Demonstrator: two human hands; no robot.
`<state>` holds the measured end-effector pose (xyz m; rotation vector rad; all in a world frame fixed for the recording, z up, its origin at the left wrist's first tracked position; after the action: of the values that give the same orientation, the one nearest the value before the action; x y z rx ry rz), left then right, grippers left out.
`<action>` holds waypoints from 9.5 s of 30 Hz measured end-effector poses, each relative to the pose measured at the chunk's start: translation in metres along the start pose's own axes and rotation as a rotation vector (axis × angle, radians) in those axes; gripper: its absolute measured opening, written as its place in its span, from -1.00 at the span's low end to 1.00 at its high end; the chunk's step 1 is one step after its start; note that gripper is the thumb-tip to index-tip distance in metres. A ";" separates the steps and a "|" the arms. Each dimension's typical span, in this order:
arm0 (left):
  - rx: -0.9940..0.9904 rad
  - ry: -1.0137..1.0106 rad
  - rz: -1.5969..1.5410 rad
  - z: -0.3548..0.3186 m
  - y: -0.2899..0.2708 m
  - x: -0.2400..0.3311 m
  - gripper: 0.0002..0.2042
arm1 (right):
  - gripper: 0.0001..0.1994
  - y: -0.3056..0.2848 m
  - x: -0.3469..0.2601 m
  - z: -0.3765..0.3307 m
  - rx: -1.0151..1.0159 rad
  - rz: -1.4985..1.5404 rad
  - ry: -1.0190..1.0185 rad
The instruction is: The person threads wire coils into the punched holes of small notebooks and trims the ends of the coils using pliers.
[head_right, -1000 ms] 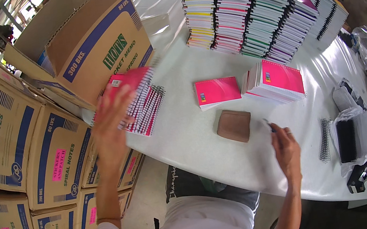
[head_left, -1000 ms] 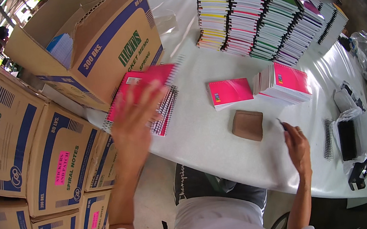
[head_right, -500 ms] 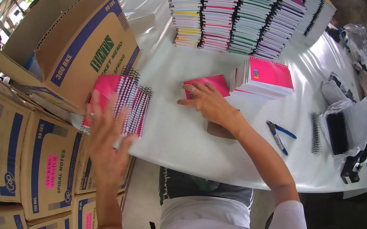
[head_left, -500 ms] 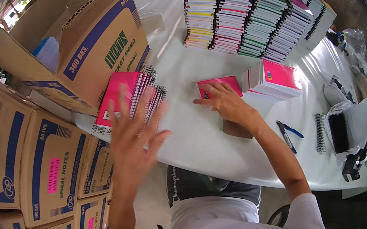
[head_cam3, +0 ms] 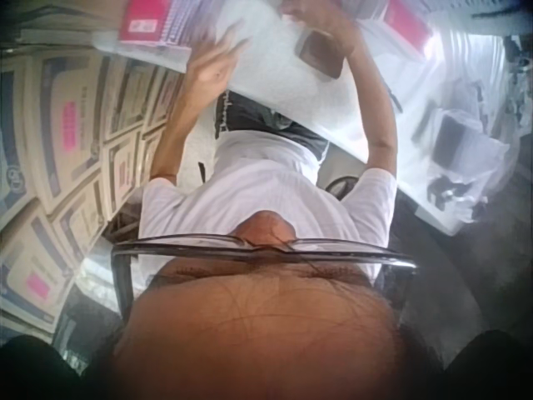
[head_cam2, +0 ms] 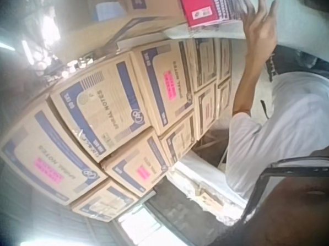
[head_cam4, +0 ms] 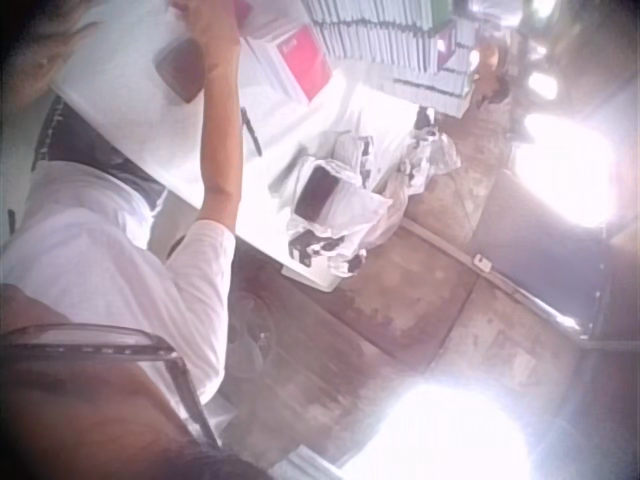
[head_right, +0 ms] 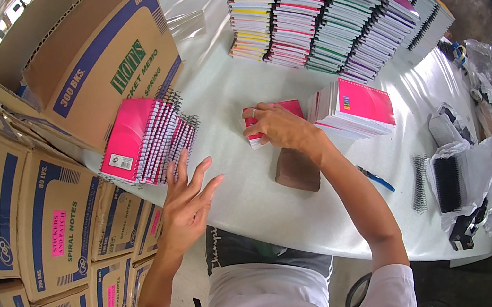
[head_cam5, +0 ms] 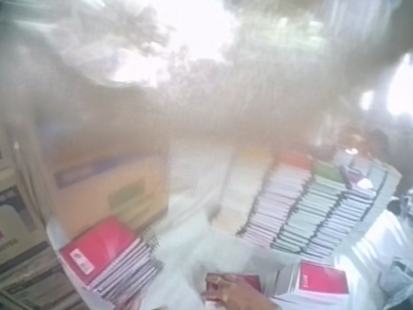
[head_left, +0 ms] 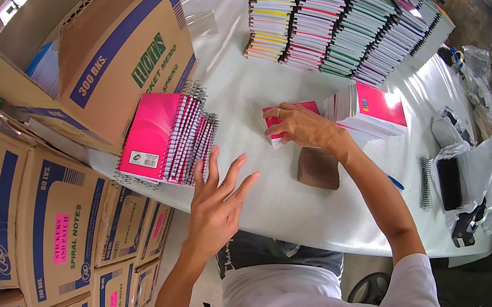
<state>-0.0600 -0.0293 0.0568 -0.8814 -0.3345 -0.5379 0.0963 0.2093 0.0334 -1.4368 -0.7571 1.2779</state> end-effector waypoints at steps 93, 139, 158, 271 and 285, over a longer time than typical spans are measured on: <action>-0.640 0.125 0.047 0.031 0.083 0.070 -0.47 | -0.72 -0.004 0.033 -0.336 0.806 -0.781 1.221; -0.484 0.343 0.115 0.022 0.099 0.078 -0.49 | -0.94 -0.023 -0.079 -0.194 0.230 0.565 0.475; -0.573 0.006 0.131 0.049 0.070 0.059 -0.17 | -0.55 -0.018 -0.015 -0.183 0.126 0.928 0.369; -0.063 0.029 0.246 0.000 0.084 0.042 -0.32 | -0.61 0.025 -0.155 -0.167 0.685 -0.040 0.415; 0.218 0.065 0.480 0.052 -0.051 0.030 -0.45 | -0.76 0.001 -0.085 -0.223 0.804 0.171 0.819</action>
<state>-0.0674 -0.0234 0.1351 -0.6988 -0.1109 -0.0818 0.2892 0.0688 0.0391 -1.1779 0.4066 0.8221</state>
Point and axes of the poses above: each hand's wrist, its own z-axis towards the middle knuckle, its own y-axis out of the palm, x = y × z, the point moved 1 cm from there along z, towards the middle knuckle, and after that the axes turned 7 degrees about x, right-handed, at the moved point
